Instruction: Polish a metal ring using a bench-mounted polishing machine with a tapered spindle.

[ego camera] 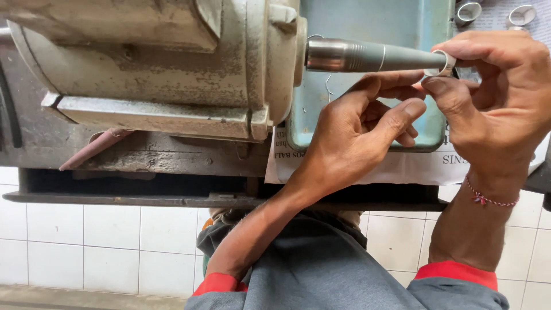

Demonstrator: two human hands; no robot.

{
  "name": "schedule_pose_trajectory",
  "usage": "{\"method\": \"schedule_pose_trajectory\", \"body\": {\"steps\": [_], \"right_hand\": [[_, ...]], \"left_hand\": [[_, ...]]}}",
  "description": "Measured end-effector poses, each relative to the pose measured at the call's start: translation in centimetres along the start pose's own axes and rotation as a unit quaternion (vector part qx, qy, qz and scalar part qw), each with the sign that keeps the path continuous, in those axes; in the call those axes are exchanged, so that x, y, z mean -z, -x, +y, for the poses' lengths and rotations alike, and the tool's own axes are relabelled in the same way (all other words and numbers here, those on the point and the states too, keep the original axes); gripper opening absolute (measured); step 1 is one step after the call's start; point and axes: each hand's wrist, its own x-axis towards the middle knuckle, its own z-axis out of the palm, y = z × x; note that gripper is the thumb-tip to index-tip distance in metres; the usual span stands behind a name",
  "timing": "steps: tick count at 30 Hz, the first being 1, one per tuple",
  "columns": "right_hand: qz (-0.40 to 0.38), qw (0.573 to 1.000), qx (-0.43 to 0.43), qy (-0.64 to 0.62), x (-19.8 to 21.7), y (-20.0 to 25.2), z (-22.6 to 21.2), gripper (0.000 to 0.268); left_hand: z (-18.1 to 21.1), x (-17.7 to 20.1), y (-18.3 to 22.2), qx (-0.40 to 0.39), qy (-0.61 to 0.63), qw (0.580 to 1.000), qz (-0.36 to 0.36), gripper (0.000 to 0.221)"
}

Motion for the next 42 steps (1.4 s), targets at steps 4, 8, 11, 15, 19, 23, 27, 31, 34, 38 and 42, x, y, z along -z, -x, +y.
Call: {"method": "schedule_pose_trajectory", "body": {"steps": [4,8,11,15,19,23,27,31,34,38,42], "right_hand": [[-0.013,1.000,0.003,0.001,-0.6,-0.5,-0.8,0.028],[-0.024,1.000,-0.001,0.012,-1.0,-0.8,-1.6,0.025],[-0.032,0.999,0.004,0.030,-1.2,-0.8,-1.8,0.023],[-0.042,0.998,0.031,0.029,-1.7,-1.2,-1.9,0.019],[-0.038,0.997,0.049,0.039,-1.8,-1.1,-1.9,0.017],[-0.024,0.996,0.064,0.056,-1.6,-1.6,-2.1,0.015],[-0.024,0.993,0.075,0.083,-1.5,-2.1,-2.8,0.013],[-0.022,0.997,0.045,0.061,-1.6,-2.2,-3.1,0.015],[-0.023,0.994,0.068,0.081,-1.6,-2.2,-2.7,0.015],[-0.030,0.993,0.080,0.082,-1.2,-2.1,-1.9,0.017],[-0.033,0.992,0.086,0.087,-0.7,-2.1,-2.4,0.017]], "left_hand": [[0.3,0.5,0.2,-0.006,0.007,1.000,0.001,0.033],[0.4,0.8,0.4,-0.003,0.004,1.000,0.016,0.032],[1.1,1.0,0.8,0.007,-0.003,1.000,0.024,0.033],[0.7,1.3,0.9,-0.002,0.038,0.999,0.034,0.036],[0.3,1.2,1.1,-0.022,0.074,0.996,0.051,0.034],[0.7,0.7,1.0,-0.028,0.065,0.996,0.058,0.032],[0.5,0.2,1.0,-0.031,0.065,0.995,0.076,0.034],[0.9,0.3,1.0,-0.018,0.067,0.995,0.071,0.036],[0.7,0.4,0.9,-0.022,0.078,0.994,0.076,0.033],[0.7,0.2,0.9,-0.023,0.071,0.994,0.076,0.035],[0.4,-0.4,0.9,-0.031,0.076,0.993,0.082,0.034]]}}
